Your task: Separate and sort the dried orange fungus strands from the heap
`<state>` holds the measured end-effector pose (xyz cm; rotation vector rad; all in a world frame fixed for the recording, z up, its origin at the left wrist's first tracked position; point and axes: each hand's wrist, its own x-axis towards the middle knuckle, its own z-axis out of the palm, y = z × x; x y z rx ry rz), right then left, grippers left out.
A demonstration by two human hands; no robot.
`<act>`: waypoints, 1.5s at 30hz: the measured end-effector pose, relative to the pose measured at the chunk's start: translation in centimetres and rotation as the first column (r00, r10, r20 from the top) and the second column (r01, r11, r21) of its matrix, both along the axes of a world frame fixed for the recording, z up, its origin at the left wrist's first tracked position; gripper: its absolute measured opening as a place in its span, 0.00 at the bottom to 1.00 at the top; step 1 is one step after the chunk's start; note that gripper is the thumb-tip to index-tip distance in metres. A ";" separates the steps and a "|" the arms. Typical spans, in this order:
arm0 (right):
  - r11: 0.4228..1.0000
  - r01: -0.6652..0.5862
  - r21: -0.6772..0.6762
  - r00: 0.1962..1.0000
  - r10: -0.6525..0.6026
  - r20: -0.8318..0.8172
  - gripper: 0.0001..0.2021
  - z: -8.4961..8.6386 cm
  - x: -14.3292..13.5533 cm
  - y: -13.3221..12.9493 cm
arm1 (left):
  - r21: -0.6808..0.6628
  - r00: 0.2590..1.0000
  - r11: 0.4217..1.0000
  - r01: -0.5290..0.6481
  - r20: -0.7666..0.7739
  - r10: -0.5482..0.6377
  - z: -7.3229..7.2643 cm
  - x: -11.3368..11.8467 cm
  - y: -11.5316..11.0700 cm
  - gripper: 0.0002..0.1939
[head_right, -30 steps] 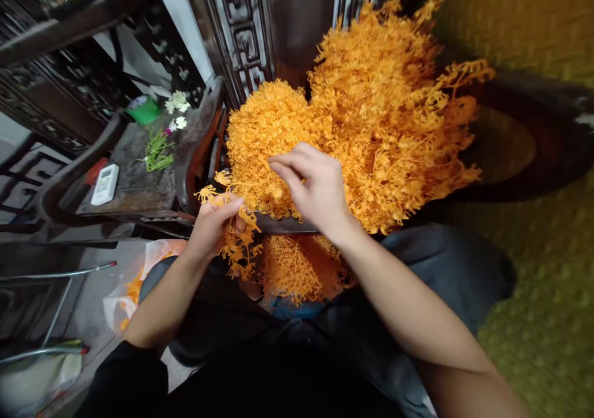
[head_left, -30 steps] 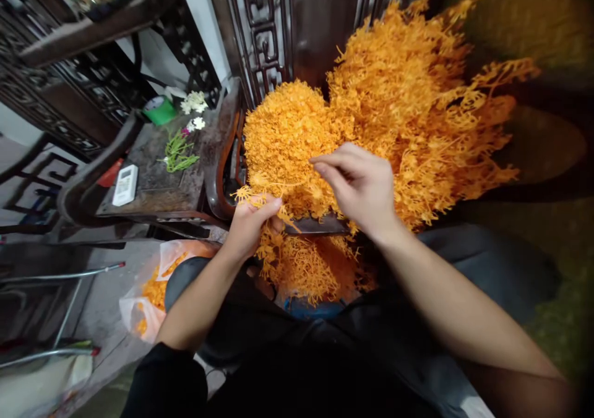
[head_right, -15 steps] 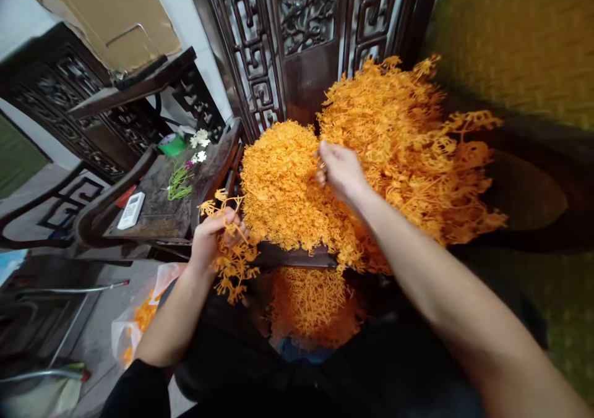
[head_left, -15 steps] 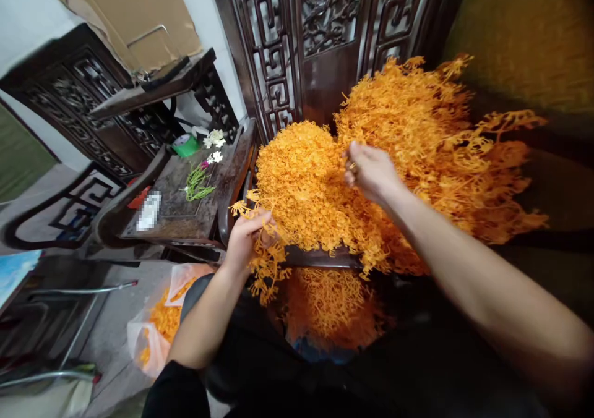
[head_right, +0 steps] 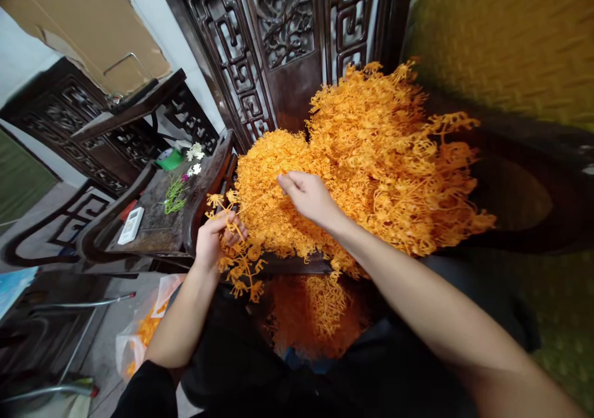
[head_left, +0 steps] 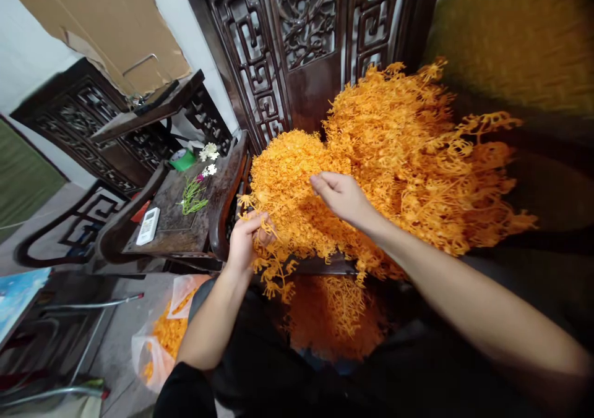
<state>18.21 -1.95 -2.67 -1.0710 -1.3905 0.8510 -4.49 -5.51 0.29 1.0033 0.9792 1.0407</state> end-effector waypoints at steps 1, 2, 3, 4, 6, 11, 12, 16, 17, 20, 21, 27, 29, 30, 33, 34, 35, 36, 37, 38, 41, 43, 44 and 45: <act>0.998 0.028 -0.048 0.992 -0.034 -0.125 0.31 -0.3 0.6 0.5 | 0.012 0.999 1.000 0.017 0.034 -0.017 0.2 -0.3 -0.1 0.19; 0.994 0.035 -0.104 0.964 -0.061 -0.259 0.30 -0.6 1.2 0.9 | 0.032 0.997 0.999 0.023 0.068 -0.026 0.4 -0.6 -0.1 0.19; 0.988 0.021 -0.156 0.922 -0.080 -0.378 0.29 -0.8 1.8 1.3 | 0.046 0.996 0.999 0.029 0.084 -0.033 0.4 -0.8 -0.2 0.18; 0.980 -0.012 -0.197 0.881 -0.083 -0.466 0.27 -0.9 2.1 1.6 | 0.047 0.997 0.998 0.038 0.067 -0.041 0.2 -1.0 -0.3 0.17; 0.958 -0.129 -0.258 0.838 -0.034 -0.544 0.23 -0.8 2.3 1.9 | 0.020 0.996 0.996 0.088 -0.012 -0.088 -0.2 -1.1 -0.5 0.14; 0.819 -0.444 -0.363 0.790 0.166 -0.590 0.07 0.2 0.8 0.6 | -0.070 0.947 0.963 0.261 -0.173 -0.269 -1.0 -0.7 -0.4 0.14; 0.788 -0.494 -0.367 0.768 0.197 -0.609 0.06 0.4 0.3 0.1 | -0.084 0.927 0.947 0.310 -0.193 -0.321 -1.0 -0.6 -0.3 0.14; 0.688 -0.595 -0.416 0.770 0.338 -0.542 0.13 0.9 -1.5 -1.7 | -0.111 0.831 0.865 0.489 -0.244 -0.500 -0.8 -0.7 0.2 0.14; 0.702 -0.573 -0.424 0.804 0.379 -0.458 0.16 1.0 -1.9 -2.0 | -0.114 0.814 0.851 0.513 -0.250 -0.524 -0.8 -0.7 0.3 0.14; 0.865 -0.383 -0.325 0.916 0.311 -0.251 0.23 1.0 -2.4 -2.0 | -0.130 0.789 0.828 0.545 -0.253 -0.560 -0.7 -0.6 0.3 0.13; 0.916 -0.295 -0.271 0.938 0.222 -0.268 0.24 1.1 -2.3 -1.8 | -0.135 0.784 0.823 0.552 -0.253 -0.567 -0.6 -0.5 0.2 0.12; 0.938 -0.181 -0.296 0.895 0.032 -0.444 0.16 2.4 -0.7 -0.7 | -0.236 0.721 0.760 0.606 -0.240 -0.650 -0.2 -0.1 -0.5 0.11; 0.893 -0.290 -0.345 0.903 0.136 -0.407 0.17 2.5 -0.8 -1.5 | -0.242 0.726 0.759 0.604 -0.226 -0.649 -0.3 0.0 -0.4 0.11; 0.868 -0.343 -0.359 0.897 0.190 -0.399 0.17 2.5 -1.1 -2.1 | -0.241 0.728 0.761 0.603 -0.225 -0.648 -0.4 0.1 -0.4 0.11; 0.834 -0.456 -0.311 0.879 0.367 -0.305 0.15 2.4 -2.3 -3.5 | -0.251 0.716 0.752 0.610 -0.233 -0.659 -0.7 0.3 -0.3 0.10; 0.837 -0.474 -0.273 0.878 0.428 -0.212 0.17 2.4 -2.5 -3.6 | -0.259 0.702 0.739 0.622 -0.233 -0.673 -0.7 0.4 -0.3 0.10; 0.851 -0.469 -0.235 0.883 0.458 -0.102 0.17 2.5 -2.7 -3.5 | -0.266 0.688 0.724 0.636 -0.229 -0.688 -0.7 0.5 -0.3 0.09; 0.881 -0.431 -0.193 0.899 0.438 -0.004 0.18 2.7 -2.6 -3.2 | -0.272 0.673 0.708 0.652 -0.224 -0.705 -0.6 0.6 -0.4 0.09; 0.922 -0.358 -0.148 0.928 0.369 0.056 0.19 2.8 -2.4 -2.7 | -0.276 0.658 0.692 0.667 -0.218 -0.721 -0.5 0.6 -0.5 0.09; 0.960 -0.258 -0.104 0.962 0.266 0.068 0.21 3.0 -2.0 -2.0 | -0.282 0.639 0.673 0.683 -0.214 -0.739 -0.4 0.6 -0.6 0.09; 0.999 0.043 -0.027 0.993 -0.046 -0.110 0.26 3.6 -0.6 -0.4 | -0.309 0.600 0.633 0.709 -0.208 -0.773 -0.3 0.4 -0.8 0.09; 1.000 0.017 -0.017 0.990 -0.020 -0.142 0.26 4.0 -0.2 -0.4 | -0.293 0.629 0.670 0.682 -0.232 -0.742 -0.4 0.1 -0.7 0.10; 0.998 -0.060 -0.012 0.994 0.059 -0.092 0.25 4.2 -0.4 -0.9 | -0.271 0.652 0.700 0.661 -0.255 -0.714 -0.6 0.0 -0.6 0.11; 0.988 -0.153 -0.003 0.988 0.153 -0.002 0.23 4.4 -0.8 -1.5 | -0.246 0.673 0.729 0.639 -0.280 -0.685 -0.7 -0.2 -0.4 0.11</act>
